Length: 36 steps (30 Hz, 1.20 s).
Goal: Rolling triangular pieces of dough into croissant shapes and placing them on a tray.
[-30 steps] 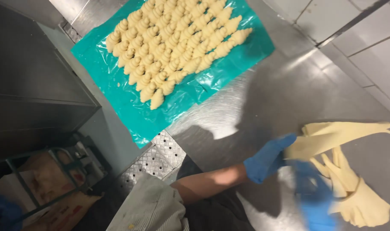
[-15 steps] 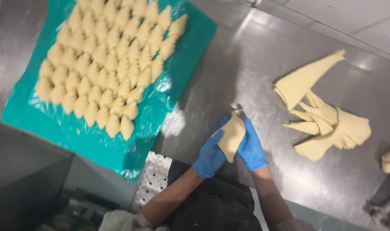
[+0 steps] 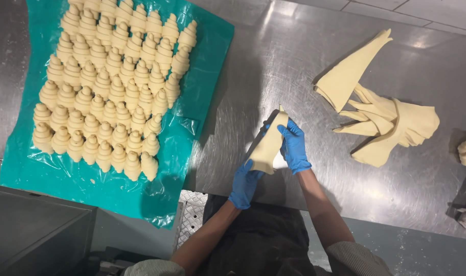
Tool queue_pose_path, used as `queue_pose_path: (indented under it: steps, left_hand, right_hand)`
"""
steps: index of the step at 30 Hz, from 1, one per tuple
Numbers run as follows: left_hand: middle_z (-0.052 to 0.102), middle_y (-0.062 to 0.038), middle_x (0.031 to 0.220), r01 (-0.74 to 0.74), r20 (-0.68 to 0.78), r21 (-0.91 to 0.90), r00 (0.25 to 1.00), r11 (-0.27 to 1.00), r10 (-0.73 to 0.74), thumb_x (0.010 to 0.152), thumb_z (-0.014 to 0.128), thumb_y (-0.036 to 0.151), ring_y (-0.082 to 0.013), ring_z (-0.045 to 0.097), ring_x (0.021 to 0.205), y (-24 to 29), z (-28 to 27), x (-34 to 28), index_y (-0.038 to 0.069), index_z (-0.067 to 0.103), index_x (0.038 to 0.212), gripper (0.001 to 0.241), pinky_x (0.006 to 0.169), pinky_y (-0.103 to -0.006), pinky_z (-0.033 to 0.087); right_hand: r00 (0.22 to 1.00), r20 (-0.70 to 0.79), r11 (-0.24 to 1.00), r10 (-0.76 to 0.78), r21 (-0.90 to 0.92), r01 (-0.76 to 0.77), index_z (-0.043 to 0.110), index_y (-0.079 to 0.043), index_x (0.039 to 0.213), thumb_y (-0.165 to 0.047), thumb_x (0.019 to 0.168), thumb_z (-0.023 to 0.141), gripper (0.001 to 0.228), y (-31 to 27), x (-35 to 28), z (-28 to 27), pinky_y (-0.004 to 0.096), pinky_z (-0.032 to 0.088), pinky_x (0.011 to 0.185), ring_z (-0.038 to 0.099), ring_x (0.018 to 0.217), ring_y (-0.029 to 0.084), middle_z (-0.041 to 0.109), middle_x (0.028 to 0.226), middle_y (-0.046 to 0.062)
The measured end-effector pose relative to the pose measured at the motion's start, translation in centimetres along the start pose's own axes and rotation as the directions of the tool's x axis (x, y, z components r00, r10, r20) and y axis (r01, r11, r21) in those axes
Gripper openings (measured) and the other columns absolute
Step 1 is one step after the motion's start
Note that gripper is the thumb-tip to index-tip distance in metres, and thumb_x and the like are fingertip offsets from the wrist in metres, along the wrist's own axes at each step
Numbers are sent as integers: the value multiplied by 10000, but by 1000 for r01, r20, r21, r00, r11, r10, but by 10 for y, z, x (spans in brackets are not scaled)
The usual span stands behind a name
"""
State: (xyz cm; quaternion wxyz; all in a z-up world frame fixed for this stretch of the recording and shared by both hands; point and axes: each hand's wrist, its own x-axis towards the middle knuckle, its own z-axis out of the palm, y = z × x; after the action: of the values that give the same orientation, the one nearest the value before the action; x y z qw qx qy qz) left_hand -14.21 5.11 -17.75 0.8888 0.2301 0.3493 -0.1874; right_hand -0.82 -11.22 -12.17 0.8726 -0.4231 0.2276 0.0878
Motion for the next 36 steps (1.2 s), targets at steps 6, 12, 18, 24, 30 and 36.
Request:
queue_pose_path:
  steps: [6, 12, 18, 24, 30, 36]
  left_hand:
    - [587, -193, 1412, 153, 159, -188, 979, 970, -124, 1036, 526, 262, -311, 541, 1357, 15, 2, -18, -65, 455, 1436, 521, 1200, -441, 406]
    - [597, -219, 1391, 165, 80, -97, 984, 982, -157, 1045, 480, 283, -321, 558, 1346, 24, 4, -26, -75, 429, 1441, 536, 1195, -433, 418]
    - [716, -233, 1211, -210, 73, 725, 970, 655, 230, 1020, 612, 272, -368, 676, 1124, 39, -20, -65, -64, 632, 1390, 500, 993, -475, 560]
    - [419, -210, 1590, -565, 786, 353, 611, -746, -92, 933, 670, 500, -356, 390, 1481, 63, 37, -44, 7, 383, 1554, 843, 1218, -502, 310]
    - [296, -214, 1649, -572, 707, 428, 694, -699, -136, 887, 638, 624, -348, 241, 1553, 61, 44, -37, -27, 323, 1574, 997, 1259, -511, 175]
    - [268, -213, 1664, -546, 694, 414, 707, -728, -136, 895, 608, 639, -346, 199, 1567, 57, 42, -35, -39, 309, 1574, 1005, 1261, -514, 134]
  right_hand:
    - [1000, -7, 999, 18, -29, -18, 660, 56, 1227, 10, 967, 629, 266, 7, 8, 6, 433, 628, 831, 744, 913, 302, 741, 1082, 220]
    - [998, 29, 991, -49, -123, 52, 674, 34, 1234, 4, 977, 642, 260, -2, 15, 24, 377, 626, 784, 726, 864, 237, 726, 1020, 155]
    - [993, 93, 969, -72, -228, 91, 642, 8, 1278, -12, 970, 642, 309, 7, 33, 23, 333, 611, 812, 726, 896, 186, 718, 1048, 95]
    - [995, 62, 965, -81, -243, 94, 660, 42, 1225, -36, 992, 649, 246, 17, 35, 24, 360, 629, 828, 742, 900, 215, 745, 1042, 141]
    - [997, -7, 989, -73, -126, 71, 693, 36, 1180, -62, 988, 651, 220, 0, 44, 44, 388, 642, 750, 746, 827, 242, 752, 998, 160]
    - [988, -13, 985, -154, -81, 152, 707, 76, 1188, -88, 1029, 648, 236, -23, 70, 64, 358, 616, 687, 711, 768, 227, 722, 940, 167]
